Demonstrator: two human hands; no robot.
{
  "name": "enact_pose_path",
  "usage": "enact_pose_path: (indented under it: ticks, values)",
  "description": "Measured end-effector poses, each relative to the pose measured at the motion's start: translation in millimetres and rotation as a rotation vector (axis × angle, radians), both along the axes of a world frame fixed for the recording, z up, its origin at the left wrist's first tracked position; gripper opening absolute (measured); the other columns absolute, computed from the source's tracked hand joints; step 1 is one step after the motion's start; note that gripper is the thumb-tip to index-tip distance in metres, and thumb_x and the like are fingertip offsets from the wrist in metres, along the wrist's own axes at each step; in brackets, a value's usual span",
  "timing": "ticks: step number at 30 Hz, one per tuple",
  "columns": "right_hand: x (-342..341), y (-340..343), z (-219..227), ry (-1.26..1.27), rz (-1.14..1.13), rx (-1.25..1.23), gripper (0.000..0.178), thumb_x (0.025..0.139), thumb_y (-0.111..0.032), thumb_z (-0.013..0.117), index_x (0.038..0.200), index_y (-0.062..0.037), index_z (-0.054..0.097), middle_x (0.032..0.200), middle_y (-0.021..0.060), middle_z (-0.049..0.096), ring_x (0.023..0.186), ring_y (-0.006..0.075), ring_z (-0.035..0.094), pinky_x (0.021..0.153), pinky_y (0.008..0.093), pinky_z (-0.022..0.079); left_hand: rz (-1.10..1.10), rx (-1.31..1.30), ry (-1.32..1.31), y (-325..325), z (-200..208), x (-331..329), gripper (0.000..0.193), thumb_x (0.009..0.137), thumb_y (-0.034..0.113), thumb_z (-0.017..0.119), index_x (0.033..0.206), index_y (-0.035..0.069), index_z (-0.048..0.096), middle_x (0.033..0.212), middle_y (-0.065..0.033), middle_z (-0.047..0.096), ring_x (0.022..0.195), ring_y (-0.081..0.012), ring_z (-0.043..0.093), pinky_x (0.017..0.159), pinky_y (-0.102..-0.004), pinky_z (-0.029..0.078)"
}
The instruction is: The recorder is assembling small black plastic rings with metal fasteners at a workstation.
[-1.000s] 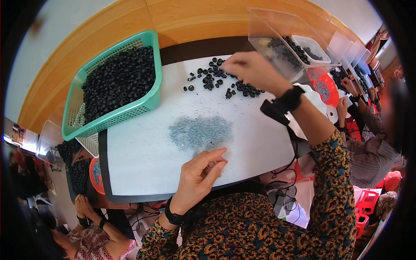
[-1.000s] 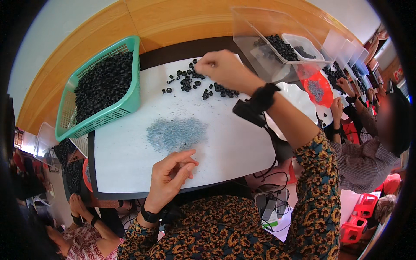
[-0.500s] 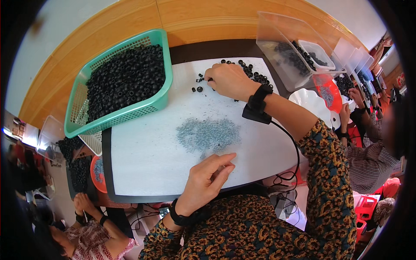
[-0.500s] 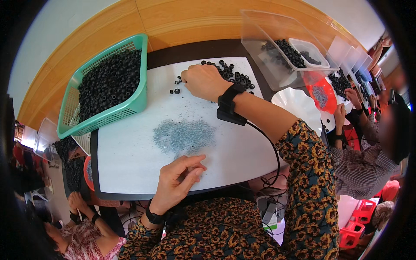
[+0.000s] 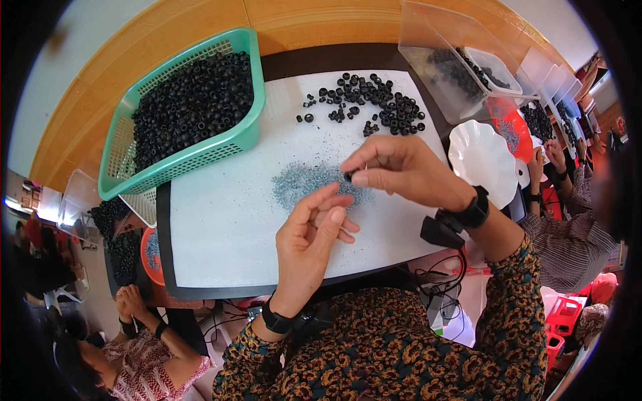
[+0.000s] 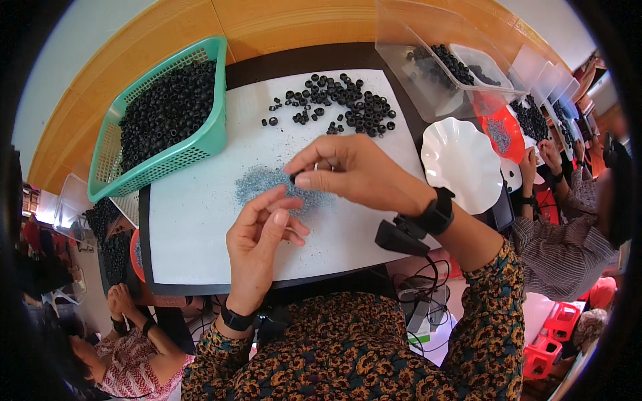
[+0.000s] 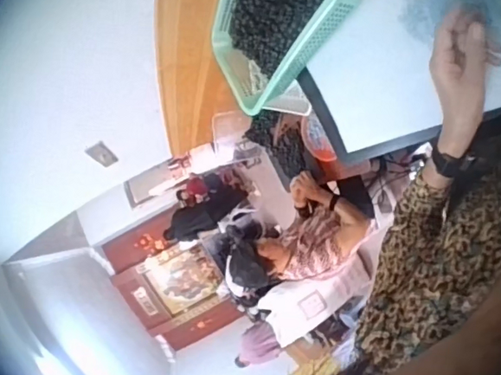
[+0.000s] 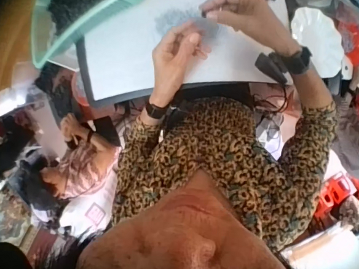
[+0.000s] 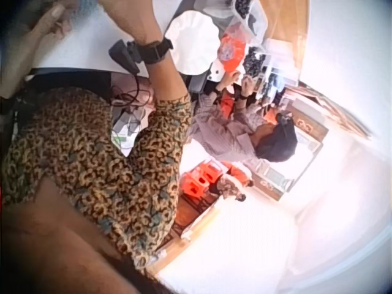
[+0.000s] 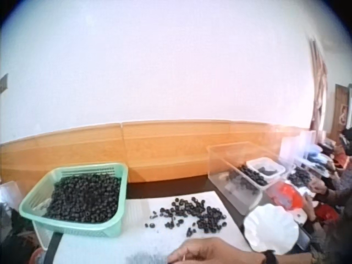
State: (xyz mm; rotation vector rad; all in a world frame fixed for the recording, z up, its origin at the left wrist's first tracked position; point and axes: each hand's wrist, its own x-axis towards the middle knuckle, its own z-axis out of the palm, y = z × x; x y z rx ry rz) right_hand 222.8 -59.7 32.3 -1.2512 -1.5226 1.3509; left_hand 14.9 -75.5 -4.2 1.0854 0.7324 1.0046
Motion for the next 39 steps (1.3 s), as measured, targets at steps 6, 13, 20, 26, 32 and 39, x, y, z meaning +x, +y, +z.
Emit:
enact_pose_path:
  ticks: [6,13,20,26,32,39]
  values:
    - [1,-32,-15,0.081,0.042,0.048,0.02,0.09,-0.01,0.068,0.109,-0.005,0.071,0.092,0.0018,0.061,0.083,0.008,0.055,0.071,0.0235,0.044,-0.134,-0.002,-0.015,0,-14,7,0.025,0.095,0.007,0.061,0.118,-0.004,0.059,0.098,-0.0121,0.068,0.08,-0.0156,0.067,0.069,-0.0272,0.056]
    - [6,-46,-32,0.13,0.028,0.091,0.018,0.09,-0.008,0.068,0.107,-0.0059,0.071,0.092,0.0016,0.061,0.082,0.0076,0.055,0.069,0.0228,0.044,-0.156,-0.049,0.024,-9,-14,10,0.019,0.094,0.004,0.06,0.111,-0.005,0.061,0.088,-0.0124,0.066,0.074,-0.0184,0.066,0.065,-0.0296,0.055]
    - [9,-39,-21,0.255,-0.128,-0.095,0.014,0.092,-0.01,0.065,0.101,0.0005,0.068,0.089,0.0027,0.066,0.078,0.0057,0.059,0.066,0.0225,0.048,-0.185,-0.081,0.06,-7,-10,3,0.019,0.094,0.005,0.061,0.111,-0.004,0.062,0.092,-0.0138,0.067,0.075,-0.0184,0.067,0.066,-0.0297,0.055]
    - [34,-3,-49,-0.191,-0.332,0.163,0.017,0.086,-0.009,0.065,0.097,0.004,0.066,0.083,0.0104,0.068,0.072,0.0129,0.063,0.068,0.0269,0.052,-0.166,-0.063,0.11,-7,-12,-12,0.02,0.093,0.004,0.062,0.112,-0.004,0.062,0.096,-0.0122,0.067,0.079,-0.0178,0.067,0.07,-0.0295,0.056]
    - [35,13,-37,-0.502,-0.364,0.459,0.012,0.085,-0.007,0.064,0.093,0.0019,0.066,0.082,0.0157,0.068,0.072,0.0257,0.067,0.067,0.0329,0.052,-0.099,-0.016,0.042,-5,-20,-30,0.022,0.092,0.007,0.064,0.112,-0.003,0.062,0.098,-0.0139,0.067,0.077,-0.0188,0.066,0.069,-0.0307,0.055]
    - [32,8,-25,-0.534,-0.038,0.421,0.009,0.082,-0.008,0.066,0.086,-0.0005,0.065,0.079,0.0132,0.065,0.071,0.027,0.064,0.065,0.0351,0.05,-0.089,-0.039,-0.121,-3,-28,-37,0.021,0.093,0.005,0.062,0.113,-0.004,0.06,0.1,-0.0144,0.067,0.079,-0.0189,0.067,0.068,-0.0311,0.056]
